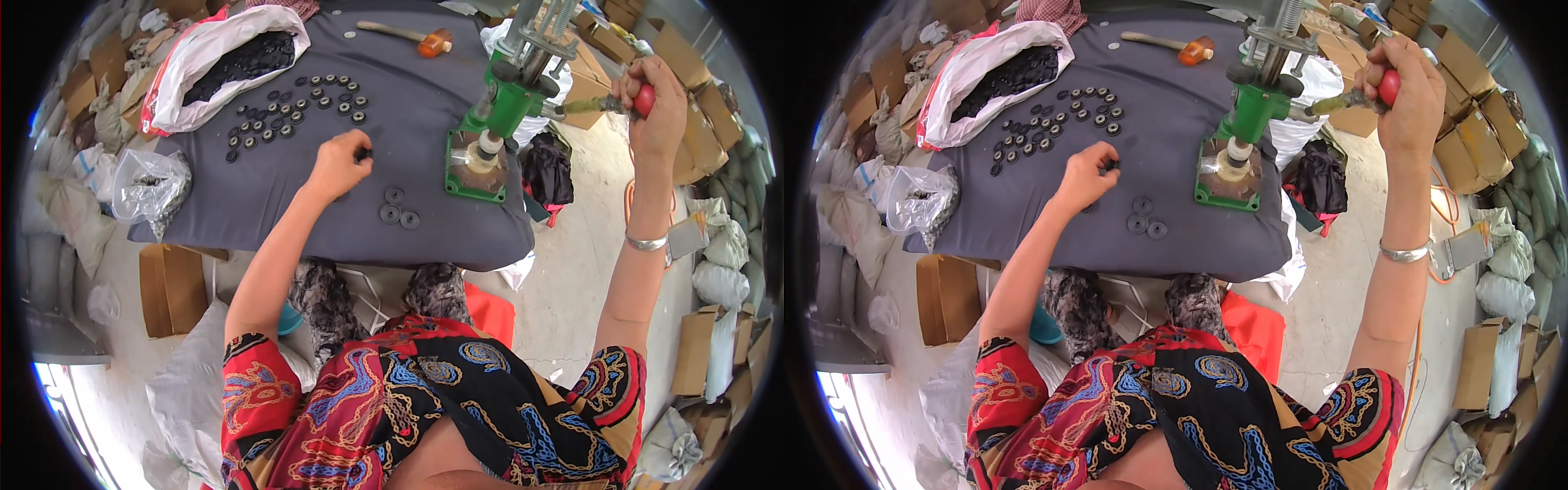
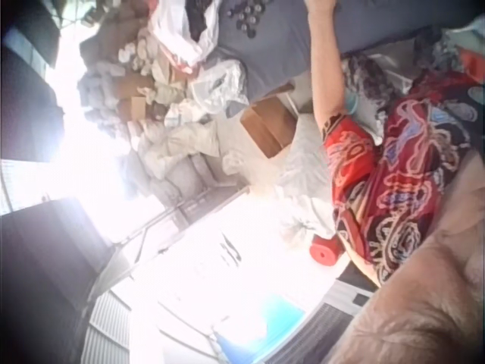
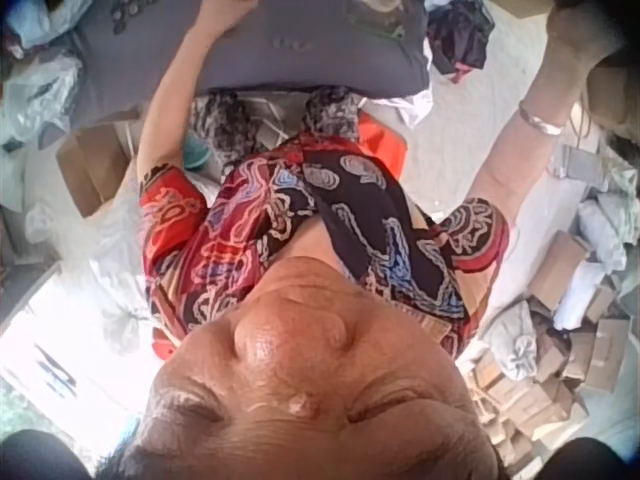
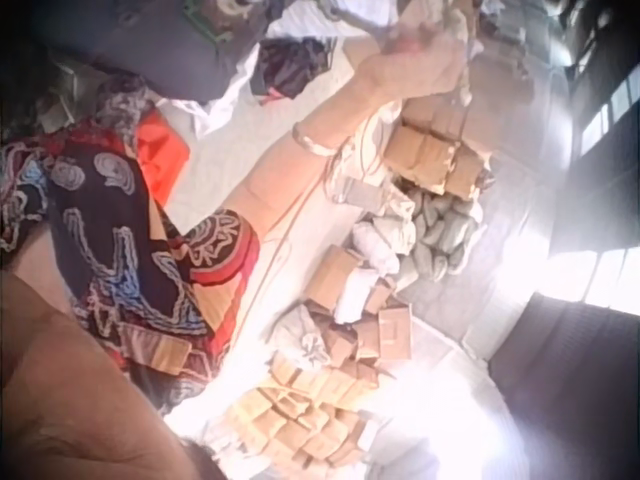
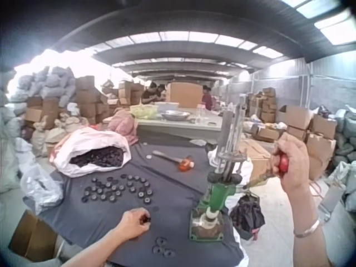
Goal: The person uses a green manual press machine to assemble small black circular components with metal inserts. They repeatedly pick up a black ring and a metal insert, place them into the press, and operate the lever to combine them. The finished parts are placed on the table, and the person occasionally retrieves more components from a white bag.
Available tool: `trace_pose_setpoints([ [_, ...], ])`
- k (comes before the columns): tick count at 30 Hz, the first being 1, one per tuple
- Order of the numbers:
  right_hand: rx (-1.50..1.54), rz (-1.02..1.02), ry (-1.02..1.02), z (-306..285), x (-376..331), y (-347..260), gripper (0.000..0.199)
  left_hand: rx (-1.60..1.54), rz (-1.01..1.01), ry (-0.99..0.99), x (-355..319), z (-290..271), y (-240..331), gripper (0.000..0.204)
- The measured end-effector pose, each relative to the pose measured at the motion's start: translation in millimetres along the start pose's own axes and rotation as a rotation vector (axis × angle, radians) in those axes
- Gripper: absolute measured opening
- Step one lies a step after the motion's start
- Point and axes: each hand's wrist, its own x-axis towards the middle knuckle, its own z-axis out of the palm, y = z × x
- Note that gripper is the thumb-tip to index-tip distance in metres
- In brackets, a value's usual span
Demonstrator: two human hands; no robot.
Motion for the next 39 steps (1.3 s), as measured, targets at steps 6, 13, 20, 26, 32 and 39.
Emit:
trace_pose_setpoints([
  [6,-0.005,-0.005,0.017,0.9,-2.7,-1.6,0.022,0.052,-0.111,0.168,1.8,-10.1,-42.6,0.029],
  [13,0.024,-0.018,0.007,-0.2,-1.4,0.8,0.021,0.196,-0.083,0.213,8.6,-13.2,-61.4,0.023],
  [20,0.017,-0.031,0.019,1.8,-4.6,-1.7,0.021,0.439,-0.044,0.167,1.9,-6.5,-60.5,0.025],
  [26,0.002,-0.036,0.004,3.4,-4.8,-2.8,0.022,0.118,-0.107,0.340,44.4,27.2,-60.5,0.026],
  [32,-0.013,-0.037,0.010,6.4,-5.3,-3.9,0.023,0.311,-0.036,0.363,59.3,46.1,-78.0,0.025],
  [39,0.007,-0.062,-0.001,4.4,-7.2,-2.4,0.023,0.358,-0.065,0.342,60.2,50.0,-68.6,0.026],
])
